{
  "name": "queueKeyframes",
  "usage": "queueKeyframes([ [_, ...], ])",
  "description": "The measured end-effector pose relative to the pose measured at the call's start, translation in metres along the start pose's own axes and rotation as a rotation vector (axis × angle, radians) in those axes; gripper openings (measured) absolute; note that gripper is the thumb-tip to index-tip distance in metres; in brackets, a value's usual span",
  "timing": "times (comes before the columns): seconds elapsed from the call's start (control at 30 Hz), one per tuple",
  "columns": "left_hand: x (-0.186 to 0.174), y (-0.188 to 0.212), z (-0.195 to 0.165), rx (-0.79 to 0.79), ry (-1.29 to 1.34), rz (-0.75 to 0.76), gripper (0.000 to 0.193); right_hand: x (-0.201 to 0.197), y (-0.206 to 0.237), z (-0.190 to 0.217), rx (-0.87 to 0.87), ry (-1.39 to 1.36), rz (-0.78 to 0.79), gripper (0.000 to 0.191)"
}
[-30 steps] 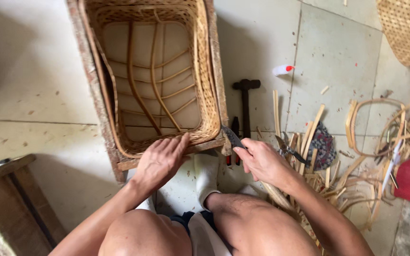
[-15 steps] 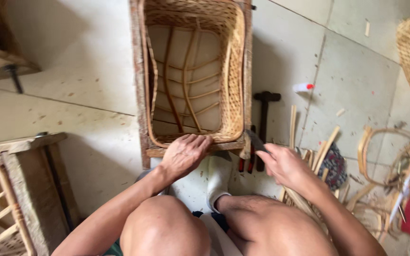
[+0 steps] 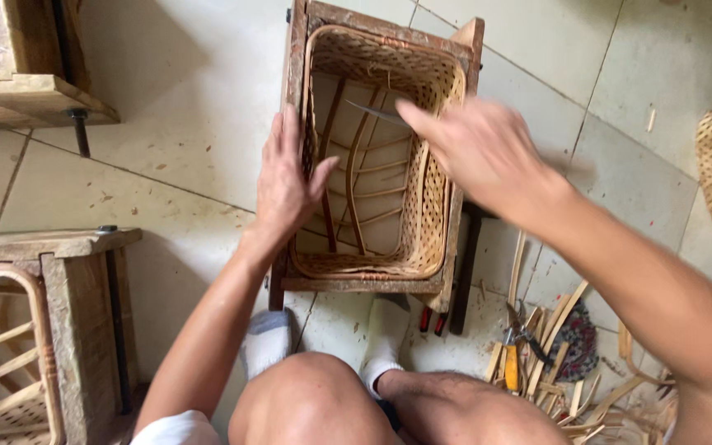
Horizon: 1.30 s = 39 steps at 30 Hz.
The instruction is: The person assembles a rectangular woven basket by applying glue to the rim, inserting curved bamboo strips, and tapping them into place with a hammer. They use pliers to adjust the rim and a knife to trim excess material, working on a tiled floor with tools and basket parts nearby.
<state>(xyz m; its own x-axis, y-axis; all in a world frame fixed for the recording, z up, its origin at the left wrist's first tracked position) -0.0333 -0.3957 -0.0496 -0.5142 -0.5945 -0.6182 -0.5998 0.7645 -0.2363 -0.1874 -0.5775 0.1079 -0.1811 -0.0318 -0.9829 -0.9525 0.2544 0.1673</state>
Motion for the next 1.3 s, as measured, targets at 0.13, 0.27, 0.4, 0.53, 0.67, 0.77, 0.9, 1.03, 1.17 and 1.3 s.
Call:
queueKeyframes([
  [0.13, 0.008, 0.005, -0.002, -0.063, -0.106, 0.117, 0.082, 0.017, -0.083, -0.011, -0.166, 0.344, -0.257, 0.044],
  [0.27, 0.010, 0.002, -0.005, -0.089, -0.087, 0.104, 0.078, 0.026, -0.139, -0.019, -0.232, 0.513, -0.298, 0.025],
  [0.4, 0.008, 0.001, -0.008, -0.042, -0.104, 0.052, 0.074, 0.020, -0.160, -0.021, -0.300, 0.552, -0.283, 0.014],
  [0.53, 0.006, 0.004, -0.010, -0.050, -0.070, 0.061, 0.072, 0.011, -0.172, -0.014, -0.329, 0.685, -0.246, 0.014],
  [0.67, 0.006, 0.003, -0.011, -0.079, -0.033, 0.054, 0.074, 0.004, -0.188, -0.007, -0.373, 0.710, -0.054, 0.012],
  [0.77, 0.009, 0.002, -0.011, -0.108, -0.015, 0.053, 0.074, -0.002, -0.202, -0.003, -0.386, 0.715, 0.024, 0.012],
  [0.9, 0.014, 0.002, -0.010, -0.132, -0.001, 0.064, 0.075, -0.010, -0.216, 0.008, -0.355, 0.846, 0.204, 0.014],
  [1.03, 0.019, 0.004, -0.007, -0.162, -0.020, 0.134, 0.075, -0.006, -0.211, 0.030, -0.440, 1.037, 0.298, 0.019],
  [1.17, 0.025, 0.006, -0.004, -0.179, -0.061, 0.158, 0.077, -0.012, -0.201, 0.019, -0.475, 1.041, 0.060, 0.020],
  [1.3, 0.028, 0.006, -0.004, -0.185, 0.034, 0.109, 0.070, -0.012, -0.199, -0.008, -0.542, 0.824, -0.086, 0.012],
])
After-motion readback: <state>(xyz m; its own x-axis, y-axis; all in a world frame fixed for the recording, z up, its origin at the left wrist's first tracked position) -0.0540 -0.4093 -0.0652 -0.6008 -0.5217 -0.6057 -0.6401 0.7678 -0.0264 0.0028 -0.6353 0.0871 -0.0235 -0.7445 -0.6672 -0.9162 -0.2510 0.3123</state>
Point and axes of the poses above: each hand's wrist, its own y-axis away from the middle knuckle, its own x-axis out of the palm, z = x × y, the point moved 2 cm from there along -y, towards the middle knuckle, and after that the axes turned 5 degrees about -z, right-handed, at the moved point
